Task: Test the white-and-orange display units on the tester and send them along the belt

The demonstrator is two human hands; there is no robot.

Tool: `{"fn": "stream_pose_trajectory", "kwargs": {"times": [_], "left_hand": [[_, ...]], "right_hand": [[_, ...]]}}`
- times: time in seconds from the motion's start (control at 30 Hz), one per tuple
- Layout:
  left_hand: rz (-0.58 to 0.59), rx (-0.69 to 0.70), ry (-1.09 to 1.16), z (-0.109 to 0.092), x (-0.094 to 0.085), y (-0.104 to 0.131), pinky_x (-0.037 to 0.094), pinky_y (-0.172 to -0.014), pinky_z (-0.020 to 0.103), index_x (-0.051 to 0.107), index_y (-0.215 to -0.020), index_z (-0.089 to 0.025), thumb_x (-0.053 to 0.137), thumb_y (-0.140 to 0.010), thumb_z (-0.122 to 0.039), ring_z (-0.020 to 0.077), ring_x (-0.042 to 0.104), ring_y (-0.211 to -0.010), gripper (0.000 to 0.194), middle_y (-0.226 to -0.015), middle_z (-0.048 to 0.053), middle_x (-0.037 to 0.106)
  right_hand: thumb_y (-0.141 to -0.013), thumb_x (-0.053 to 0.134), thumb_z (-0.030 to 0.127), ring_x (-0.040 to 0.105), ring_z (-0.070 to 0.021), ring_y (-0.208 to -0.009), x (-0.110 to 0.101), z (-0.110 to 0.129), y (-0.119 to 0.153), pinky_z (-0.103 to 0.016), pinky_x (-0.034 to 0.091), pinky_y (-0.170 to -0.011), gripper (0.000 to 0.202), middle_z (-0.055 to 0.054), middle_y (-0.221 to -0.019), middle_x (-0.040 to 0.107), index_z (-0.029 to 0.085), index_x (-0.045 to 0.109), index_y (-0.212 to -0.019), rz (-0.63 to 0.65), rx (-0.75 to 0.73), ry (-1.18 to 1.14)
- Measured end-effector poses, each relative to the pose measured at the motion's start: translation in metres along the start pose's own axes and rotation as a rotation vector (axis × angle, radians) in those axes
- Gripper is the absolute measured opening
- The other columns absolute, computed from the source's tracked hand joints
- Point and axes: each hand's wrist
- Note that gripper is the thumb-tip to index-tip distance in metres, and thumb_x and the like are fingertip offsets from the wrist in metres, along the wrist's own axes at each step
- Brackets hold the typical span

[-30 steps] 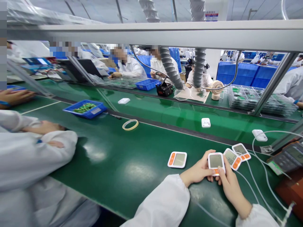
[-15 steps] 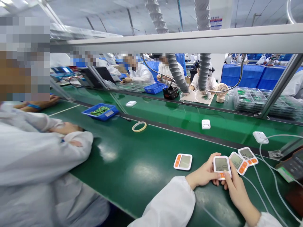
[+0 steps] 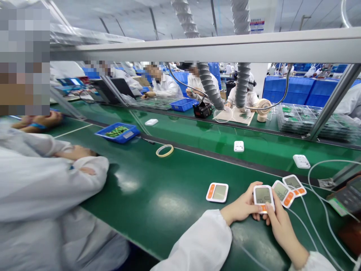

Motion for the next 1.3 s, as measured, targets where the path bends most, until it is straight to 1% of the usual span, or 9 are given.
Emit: {"fn": "stream_pose_trajectory", "kwargs": {"times": [0.2,0.33,0.47,0.67,0.8,0.9,1.03,1.13,1.3], "left_hand": [[0.008,-0.004,0.002,0.0,-0.001,-0.001,0.048,-0.058,0.023,0.019,-0.149,-0.028,0.082,-0.076,-0.034,0.0124,0.062,-0.062,0.096,-0.086,0.001,0.065],[0.011,-0.004,-0.004,-0.002,0.001,0.0,0.048,-0.058,0.022,0.02,-0.148,-0.027,0.08,-0.078,-0.035,0.0115,0.061,-0.062,0.092,-0.085,0.001,0.065],[0.002,0.0,0.001,-0.003,0.001,0.0,0.048,-0.057,0.021,0.021,-0.146,-0.028,0.08,-0.079,-0.035,0.0113,0.062,-0.062,0.09,-0.086,0.001,0.064],[-0.012,-0.005,-0.002,-0.006,0.003,0.001,0.048,-0.056,0.021,0.021,-0.146,-0.025,0.081,-0.077,-0.036,0.0108,0.061,-0.059,0.092,-0.085,0.002,0.065],[-0.018,-0.008,-0.021,-0.009,0.005,0.002,0.048,-0.056,0.022,0.02,-0.146,-0.023,0.08,-0.078,-0.038,0.0109,0.06,-0.059,0.092,-0.085,0.002,0.066],[-0.03,0.003,-0.03,-0.009,0.006,0.002,0.048,-0.056,0.022,0.022,-0.145,-0.024,0.08,-0.077,-0.039,0.0111,0.061,-0.06,0.091,-0.089,0.003,0.065],[-0.031,0.004,-0.025,-0.009,0.006,0.001,0.048,-0.056,0.022,0.023,-0.145,-0.025,0.08,-0.078,-0.04,0.011,0.061,-0.061,0.089,-0.09,0.002,0.064],[-0.044,0.002,-0.017,-0.008,0.006,0.0,0.048,-0.056,0.022,0.024,-0.143,-0.025,0.08,-0.078,-0.039,0.0109,0.06,-0.061,0.087,-0.089,0.002,0.063],[-0.053,0.01,0.007,-0.005,0.006,-0.001,0.047,-0.055,0.022,0.026,-0.141,-0.025,0.079,-0.078,-0.039,0.0111,0.06,-0.061,0.084,-0.091,0.003,0.063]], "right_hand": [[-0.096,0.04,0.061,0.06,-0.0189,-0.055,-0.003,-0.008,-0.003,-0.028,0.05,-0.058,0.076,0.002,-0.064,0.063,0.013,0.029,-0.154,0.049,-0.007,-0.004],[-0.097,0.04,0.06,0.061,-0.0186,-0.057,-0.004,-0.012,-0.004,-0.027,0.05,-0.058,0.075,0.001,-0.065,0.063,0.013,0.028,-0.155,0.06,-0.017,-0.003],[-0.097,0.04,0.06,0.061,-0.018,-0.056,-0.004,-0.01,-0.005,-0.027,0.05,-0.058,0.074,0.001,-0.066,0.064,0.012,0.031,-0.153,0.07,-0.014,-0.004],[-0.097,0.04,0.061,0.061,-0.0178,-0.056,-0.004,-0.006,-0.005,-0.027,0.051,-0.06,0.074,0.001,-0.065,0.064,0.012,0.034,-0.153,0.055,0.0,0.006],[-0.097,0.04,0.06,0.061,-0.0183,-0.056,-0.005,-0.005,-0.004,-0.027,0.051,-0.058,0.072,0.0,-0.065,0.065,0.014,0.036,-0.152,0.059,-0.009,0.001],[-0.097,0.04,0.058,0.061,-0.018,-0.055,-0.004,-0.002,-0.003,-0.027,0.05,-0.057,0.069,0.001,-0.065,0.064,0.015,0.037,-0.152,0.058,-0.011,-0.001],[-0.097,0.04,0.057,0.06,-0.0176,-0.053,-0.003,0.0,-0.002,-0.027,0.05,-0.057,0.067,0.002,-0.062,0.062,0.015,0.039,-0.15,0.017,-0.001,-0.006],[-0.097,0.041,0.056,0.061,-0.018,-0.054,-0.002,0.0,-0.002,-0.027,0.05,-0.058,0.067,0.002,-0.062,0.063,0.014,0.039,-0.15,0.04,-0.006,0.004],[-0.097,0.041,0.053,0.062,-0.0192,-0.055,-0.003,-0.003,-0.003,-0.028,0.051,-0.057,0.066,0.001,-0.062,0.063,0.014,0.039,-0.15,0.029,-0.023,0.02]]}}
Point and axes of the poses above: each hand's wrist, its own y-axis away from the middle knuckle, its own x-axis out of the palm, z = x × y
